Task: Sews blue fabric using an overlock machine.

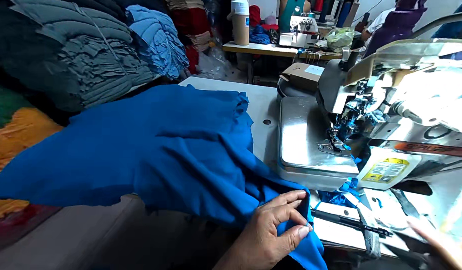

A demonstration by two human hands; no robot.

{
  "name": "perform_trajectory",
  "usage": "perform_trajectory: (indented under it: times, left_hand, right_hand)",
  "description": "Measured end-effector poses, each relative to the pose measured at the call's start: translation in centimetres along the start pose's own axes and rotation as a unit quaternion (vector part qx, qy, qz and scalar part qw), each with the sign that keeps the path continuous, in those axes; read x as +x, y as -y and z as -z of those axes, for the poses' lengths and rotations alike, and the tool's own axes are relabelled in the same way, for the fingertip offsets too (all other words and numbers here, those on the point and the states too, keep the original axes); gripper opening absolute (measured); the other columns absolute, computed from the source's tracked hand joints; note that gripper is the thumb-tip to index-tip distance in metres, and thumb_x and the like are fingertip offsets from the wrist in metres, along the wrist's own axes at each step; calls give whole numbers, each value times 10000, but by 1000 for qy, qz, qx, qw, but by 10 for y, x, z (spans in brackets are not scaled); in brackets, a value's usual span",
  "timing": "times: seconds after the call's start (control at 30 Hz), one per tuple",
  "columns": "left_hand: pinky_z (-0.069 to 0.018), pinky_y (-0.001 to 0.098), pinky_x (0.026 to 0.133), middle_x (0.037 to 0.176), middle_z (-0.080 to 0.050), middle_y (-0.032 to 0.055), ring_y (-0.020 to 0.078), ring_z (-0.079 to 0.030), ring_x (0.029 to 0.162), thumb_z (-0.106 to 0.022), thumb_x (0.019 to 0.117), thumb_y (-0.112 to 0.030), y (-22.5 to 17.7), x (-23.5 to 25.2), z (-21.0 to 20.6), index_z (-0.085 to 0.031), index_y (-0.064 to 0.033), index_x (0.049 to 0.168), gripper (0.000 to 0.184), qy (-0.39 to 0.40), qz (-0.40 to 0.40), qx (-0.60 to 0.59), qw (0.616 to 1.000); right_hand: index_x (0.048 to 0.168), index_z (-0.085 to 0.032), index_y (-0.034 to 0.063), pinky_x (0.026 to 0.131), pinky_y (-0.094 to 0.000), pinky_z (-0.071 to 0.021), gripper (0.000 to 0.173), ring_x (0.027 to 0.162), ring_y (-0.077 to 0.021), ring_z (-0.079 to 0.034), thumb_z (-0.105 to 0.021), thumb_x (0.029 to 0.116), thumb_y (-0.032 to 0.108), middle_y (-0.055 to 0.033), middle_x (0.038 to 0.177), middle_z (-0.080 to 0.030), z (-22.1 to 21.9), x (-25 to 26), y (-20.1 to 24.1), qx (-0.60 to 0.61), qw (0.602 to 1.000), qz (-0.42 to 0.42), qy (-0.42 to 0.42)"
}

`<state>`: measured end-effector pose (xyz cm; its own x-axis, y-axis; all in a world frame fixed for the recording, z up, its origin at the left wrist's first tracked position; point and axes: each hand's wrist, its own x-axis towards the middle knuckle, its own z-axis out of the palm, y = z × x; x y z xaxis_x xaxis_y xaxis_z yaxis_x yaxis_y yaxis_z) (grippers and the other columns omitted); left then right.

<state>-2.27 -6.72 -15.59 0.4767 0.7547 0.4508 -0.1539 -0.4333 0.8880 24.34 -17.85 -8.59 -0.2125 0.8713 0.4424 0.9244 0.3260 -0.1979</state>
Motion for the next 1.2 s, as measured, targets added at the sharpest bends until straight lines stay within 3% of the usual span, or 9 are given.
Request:
perform_trajectory:
  times: [0.07,0.17,0.3,0.9,1.1,1.2]
  left_hand:
    - [-460,268,1103,1348,-612,268,182,-563,1338,-629,972,-116,5,-1,2,-711,73,944,208,11,-15,5,1000]
    - [-451,266,1107,1348,-616,260,174,-562,1339,-629,981,-122,9,-3,2,-707,71,935,213,9,-31,22,999]
    - [-469,243,1085,1273,-665,231,156,-607,1284,-637,985,-149,11,-4,-4,-710,52,889,235,-18,-49,60,997]
    - [-494,211,1039,1209,-713,196,124,-656,1210,-692,911,-106,7,-3,-12,-751,40,817,184,-86,-22,69,994]
    - [-493,233,1060,1258,-681,229,160,-638,1245,-684,933,-110,9,-3,-9,-746,56,835,202,-37,-40,64,996]
    - [-500,237,1059,1262,-681,197,146,-629,1252,-682,946,-157,9,-3,-5,-762,25,871,212,-38,-26,60,997]
  right_hand:
    - [1268,-694,-20,621,-431,-508,368,690,-327,-640,-521,1047,218,-228,852,-685,-9,12,17,-7,999,21,31]
    - [1304,-686,4,585,-412,-479,468,649,-319,-606,-679,985,346,-216,833,-663,-20,26,28,1,997,28,77]
    - [1273,-712,28,574,-371,-483,354,638,-293,-619,-674,983,228,-181,814,-674,-31,33,35,-46,995,62,70]
    - [1225,-755,136,583,-325,-408,253,630,-226,-555,-653,999,185,-92,781,-658,-55,36,45,-80,993,85,-32]
    - [1188,-764,112,552,-318,-424,244,601,-229,-562,-640,999,203,-96,708,-621,-62,39,41,-66,994,87,-21]
    - [1212,-731,55,646,-287,-494,294,699,-216,-616,-660,985,228,-145,829,-679,-55,34,34,-14,999,33,-34]
